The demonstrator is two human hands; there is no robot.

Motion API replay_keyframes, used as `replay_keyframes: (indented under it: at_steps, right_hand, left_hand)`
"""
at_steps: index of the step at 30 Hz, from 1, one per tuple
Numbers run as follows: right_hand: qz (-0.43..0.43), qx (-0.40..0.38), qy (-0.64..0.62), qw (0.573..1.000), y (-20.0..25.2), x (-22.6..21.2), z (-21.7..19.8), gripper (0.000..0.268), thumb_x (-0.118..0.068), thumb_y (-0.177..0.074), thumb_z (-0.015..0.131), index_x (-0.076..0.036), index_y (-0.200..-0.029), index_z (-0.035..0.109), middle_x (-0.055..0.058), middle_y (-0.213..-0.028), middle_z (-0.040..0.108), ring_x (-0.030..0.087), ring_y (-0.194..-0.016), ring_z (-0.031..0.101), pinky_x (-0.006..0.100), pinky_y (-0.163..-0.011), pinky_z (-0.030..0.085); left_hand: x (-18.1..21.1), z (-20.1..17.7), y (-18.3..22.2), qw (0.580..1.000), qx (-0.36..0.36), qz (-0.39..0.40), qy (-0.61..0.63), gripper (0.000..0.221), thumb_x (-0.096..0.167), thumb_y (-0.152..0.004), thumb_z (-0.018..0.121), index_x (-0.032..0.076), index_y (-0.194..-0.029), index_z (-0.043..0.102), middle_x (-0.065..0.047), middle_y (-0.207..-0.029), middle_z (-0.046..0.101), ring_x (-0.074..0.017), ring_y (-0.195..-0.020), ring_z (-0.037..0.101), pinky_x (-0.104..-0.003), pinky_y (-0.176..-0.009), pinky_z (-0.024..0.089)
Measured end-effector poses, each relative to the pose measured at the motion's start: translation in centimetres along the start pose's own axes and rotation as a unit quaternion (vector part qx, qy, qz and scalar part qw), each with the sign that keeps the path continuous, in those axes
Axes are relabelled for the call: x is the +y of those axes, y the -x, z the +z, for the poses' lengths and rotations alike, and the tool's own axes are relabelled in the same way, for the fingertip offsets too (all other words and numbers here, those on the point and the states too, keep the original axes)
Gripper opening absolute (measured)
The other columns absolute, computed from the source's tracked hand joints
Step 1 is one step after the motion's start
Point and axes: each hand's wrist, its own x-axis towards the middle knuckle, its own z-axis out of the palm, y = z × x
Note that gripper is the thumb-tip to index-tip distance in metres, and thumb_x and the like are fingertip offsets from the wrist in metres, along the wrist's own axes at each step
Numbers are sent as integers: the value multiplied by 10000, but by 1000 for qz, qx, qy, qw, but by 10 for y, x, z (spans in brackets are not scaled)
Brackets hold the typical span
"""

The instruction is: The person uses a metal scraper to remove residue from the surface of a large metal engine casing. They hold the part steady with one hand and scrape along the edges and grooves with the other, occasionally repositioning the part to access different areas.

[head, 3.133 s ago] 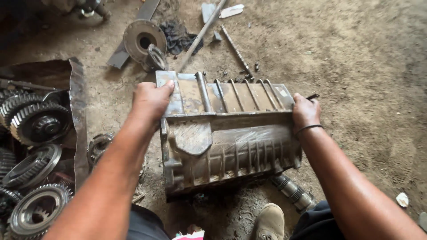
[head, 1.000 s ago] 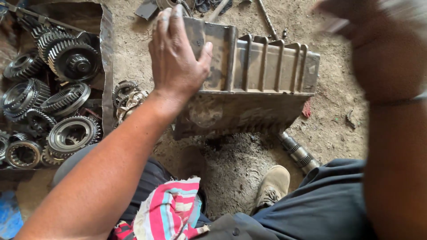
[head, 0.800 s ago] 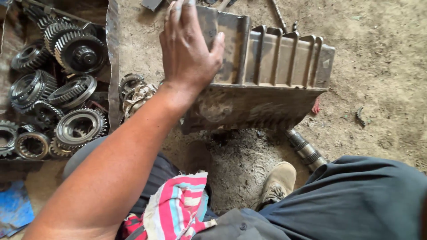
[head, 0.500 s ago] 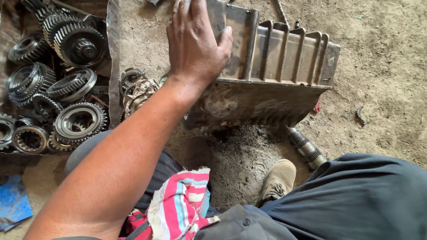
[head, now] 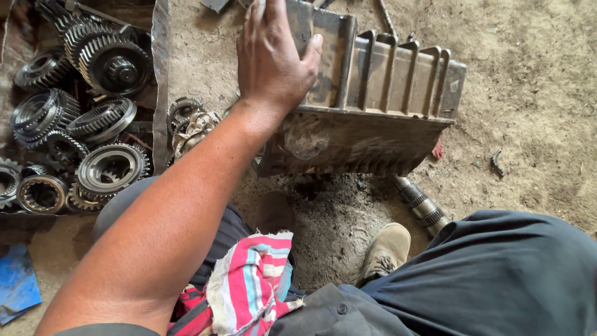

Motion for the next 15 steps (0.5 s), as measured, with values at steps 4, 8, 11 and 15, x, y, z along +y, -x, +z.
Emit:
replay_keyframes:
  at_steps: [4,8,11,15]
  right_hand:
    - [6,-41,18,999,-8,7,2,310,-202,-1117,489,21,-1161,700,155,-979,737,186,-787,739,298,-677,639]
    - [66,-109,96,987,-3,40,17,298,-170,-1076,479,24,-1150,693,161,-935,738,183,-741,729,295,-645,638]
    - [81,-146,104,980,4,65,33,242,-80,-1002,502,27,-1191,608,156,-1010,721,173,-820,747,291,-731,660]
    - [88,-180,134,971,0,80,44,164,-70,-1007,563,-3,-1157,552,112,-1025,764,133,-874,769,269,-778,654]
  left_hand:
    - [5,-10,-9,991,1,-45,129,533,281,-1039,670,18,-1448,452,-255,-1336,624,-371,-1184,664,-476,-995,557]
    - [6,-18,-17,968,-21,-132,214,204,244,-1074,548,93,-1147,662,-81,-972,740,-199,-812,716,-358,-712,596]
    - [6,-22,-20,966,30,-90,241,216,218,-1078,545,74,-1016,694,-48,-828,710,-151,-717,672,-332,-642,538]
    - [7,-18,-33,962,-3,-127,243,270,221,-1066,543,74,-919,714,-47,-721,673,-152,-633,621,-331,-580,488]
